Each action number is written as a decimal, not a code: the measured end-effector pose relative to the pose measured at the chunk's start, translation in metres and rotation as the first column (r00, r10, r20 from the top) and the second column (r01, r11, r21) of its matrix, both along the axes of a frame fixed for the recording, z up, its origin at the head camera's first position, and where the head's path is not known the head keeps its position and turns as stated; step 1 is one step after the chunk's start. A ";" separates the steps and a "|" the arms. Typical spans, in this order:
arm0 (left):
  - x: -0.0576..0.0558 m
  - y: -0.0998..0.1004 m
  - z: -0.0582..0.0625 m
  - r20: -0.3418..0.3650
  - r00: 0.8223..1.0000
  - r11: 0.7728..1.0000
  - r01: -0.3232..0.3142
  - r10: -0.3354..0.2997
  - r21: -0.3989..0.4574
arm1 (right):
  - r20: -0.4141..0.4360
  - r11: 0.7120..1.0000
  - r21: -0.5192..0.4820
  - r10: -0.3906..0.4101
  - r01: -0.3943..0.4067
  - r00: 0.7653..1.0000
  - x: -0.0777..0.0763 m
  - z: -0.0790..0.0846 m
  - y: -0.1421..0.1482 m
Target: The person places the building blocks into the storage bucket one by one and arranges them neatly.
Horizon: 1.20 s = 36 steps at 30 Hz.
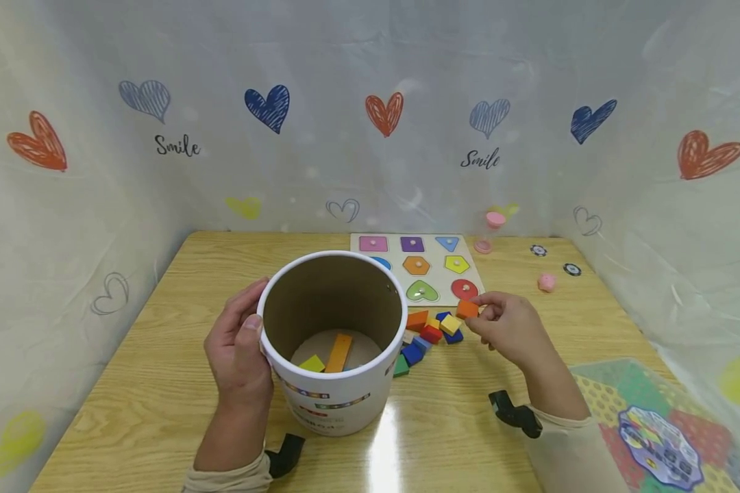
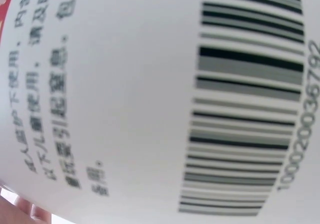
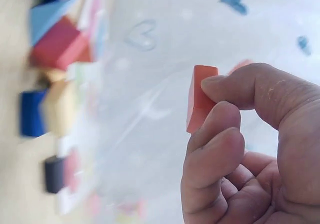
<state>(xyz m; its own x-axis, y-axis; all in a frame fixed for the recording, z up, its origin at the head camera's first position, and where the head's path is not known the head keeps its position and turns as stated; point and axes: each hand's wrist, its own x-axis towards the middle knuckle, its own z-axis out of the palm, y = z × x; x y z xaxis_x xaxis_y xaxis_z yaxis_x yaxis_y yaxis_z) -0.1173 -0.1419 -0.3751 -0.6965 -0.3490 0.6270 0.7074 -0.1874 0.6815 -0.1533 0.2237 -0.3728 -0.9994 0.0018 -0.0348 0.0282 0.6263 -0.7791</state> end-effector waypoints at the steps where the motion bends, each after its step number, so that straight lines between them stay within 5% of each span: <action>1: 0.000 0.000 0.000 -0.001 1.000 1.000 0.001 -0.001 0.001 | -0.007 1.000 -0.013 0.012 -0.012 1.000 0.003 0.007 -0.003; 7: 0.000 0.000 0.001 -0.014 1.000 1.000 0.005 -0.005 0.000 | -0.136 0.987 -0.068 0.134 -0.144 0.982 0.021 0.052 -0.029; 13: 0.000 0.000 0.000 -0.009 1.000 1.000 -0.006 0.006 -0.004 | -0.281 0.959 -0.067 0.246 -0.274 0.928 0.037 0.094 -0.064; 18: 0.000 0.000 0.000 -0.018 1.000 1.000 0.006 -0.006 -0.004 | -0.328 0.920 -0.070 0.344 -0.386 0.880 0.043 0.108 -0.093; 23: 0.001 0.001 0.001 -0.011 1.000 1.000 0.010 -0.011 -0.005 | -0.333 0.910 -0.050 0.373 -0.411 0.866 0.044 0.107 -0.104; 28: 0.001 0.001 0.001 -0.001 1.000 1.000 0.005 -0.005 -0.007 | -0.343 0.955 -0.039 0.263 -0.293 0.902 0.037 0.097 -0.083; 36: 0.002 0.000 0.001 -0.002 1.000 1.000 -0.001 0.001 -0.006 | -0.200 0.989 -0.096 0.087 -0.108 0.976 -0.002 0.034 -0.033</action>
<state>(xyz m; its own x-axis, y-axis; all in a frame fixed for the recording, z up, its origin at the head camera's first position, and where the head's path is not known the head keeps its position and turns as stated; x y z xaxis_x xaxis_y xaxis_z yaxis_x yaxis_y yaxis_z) -0.1155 -0.1418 -0.3743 -0.6949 -0.3459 0.6305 0.7090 -0.1826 0.6812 -0.1556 0.1910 -0.3383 -0.9821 -0.0894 0.1658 -0.1878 0.5321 -0.8256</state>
